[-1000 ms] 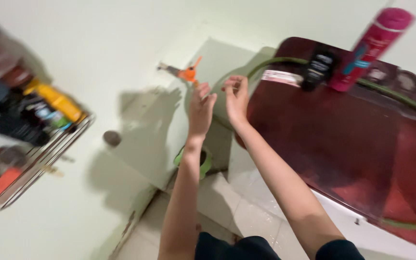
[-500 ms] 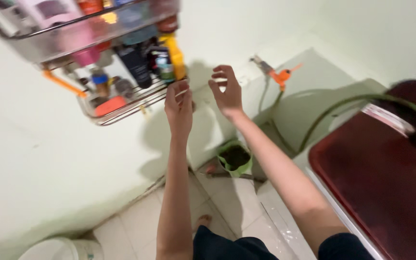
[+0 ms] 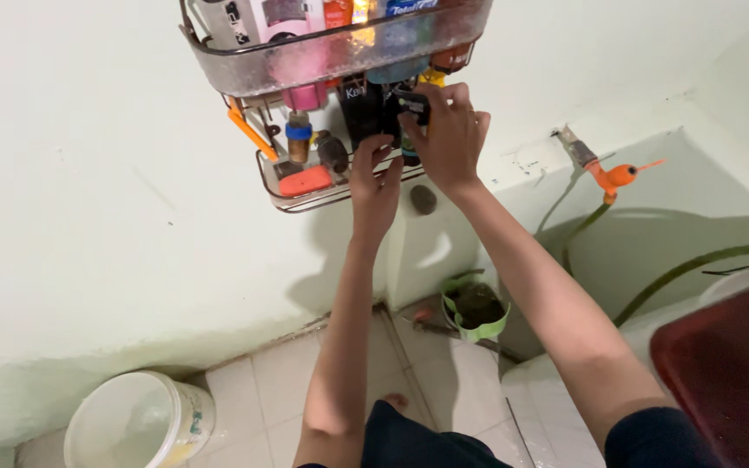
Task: The person moves various toiletries from a wall-mounted rack onto the top of a washing machine. They handle bottles, tubes, and small containers one by one, placing them on the surface.
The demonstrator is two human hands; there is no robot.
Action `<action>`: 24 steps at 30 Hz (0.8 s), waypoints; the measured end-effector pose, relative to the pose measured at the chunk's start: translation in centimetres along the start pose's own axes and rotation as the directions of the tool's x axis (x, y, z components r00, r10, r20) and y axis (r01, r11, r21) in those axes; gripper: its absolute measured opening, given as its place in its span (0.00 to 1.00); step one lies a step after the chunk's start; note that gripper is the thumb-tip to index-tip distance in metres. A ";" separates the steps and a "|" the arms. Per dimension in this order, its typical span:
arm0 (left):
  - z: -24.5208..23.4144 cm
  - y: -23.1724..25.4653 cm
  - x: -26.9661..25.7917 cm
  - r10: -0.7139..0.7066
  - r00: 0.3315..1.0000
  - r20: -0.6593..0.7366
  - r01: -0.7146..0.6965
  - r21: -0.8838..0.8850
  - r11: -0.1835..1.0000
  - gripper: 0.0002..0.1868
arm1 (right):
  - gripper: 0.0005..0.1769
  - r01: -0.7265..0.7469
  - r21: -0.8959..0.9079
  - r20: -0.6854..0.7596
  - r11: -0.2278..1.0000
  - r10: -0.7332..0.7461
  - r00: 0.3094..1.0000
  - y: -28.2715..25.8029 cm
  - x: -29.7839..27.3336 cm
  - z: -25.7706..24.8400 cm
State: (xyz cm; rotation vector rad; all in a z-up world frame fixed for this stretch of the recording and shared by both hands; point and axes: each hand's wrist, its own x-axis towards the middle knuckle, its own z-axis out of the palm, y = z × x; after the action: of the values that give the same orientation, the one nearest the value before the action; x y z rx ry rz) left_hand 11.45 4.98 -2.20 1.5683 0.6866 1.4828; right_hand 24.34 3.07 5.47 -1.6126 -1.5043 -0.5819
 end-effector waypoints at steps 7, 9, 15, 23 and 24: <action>0.6 -1.0 0.7 0.048 0.999 -0.006 -0.047 0.135 0.990 0.27 | 0.18 0.014 0.171 0.055 0.985 -0.024 0.998 1.4 -0.8 0.6; 0.9 -1.1 0.7 0.052 0.999 -0.009 -0.049 0.186 0.981 0.29 | 0.19 -0.052 0.197 0.110 0.979 0.031 0.993 1.7 -1.1 0.4; 1.0 0.7 0.8 -0.105 0.991 0.077 0.094 0.140 0.986 0.35 | 0.17 -0.075 0.450 -0.087 0.890 0.127 0.988 2.2 -2.0 -0.9; 3.2 4.0 0.1 0.253 0.959 0.125 -0.276 0.238 0.931 0.37 | 0.09 -0.182 0.776 -0.079 0.604 0.380 0.922 4.0 -3.0 -3.2; 3.6 4.3 0.0 0.245 0.959 0.143 -0.274 0.236 0.932 0.37 | 0.08 -0.218 0.801 -0.047 0.558 0.422 0.906 4.4 -3.2 -3.6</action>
State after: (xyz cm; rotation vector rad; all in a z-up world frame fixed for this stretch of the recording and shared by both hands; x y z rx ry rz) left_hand 14.31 2.09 1.73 1.9880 0.6415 1.5277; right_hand 28.76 -1.43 3.78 -1.0107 -0.9991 0.1261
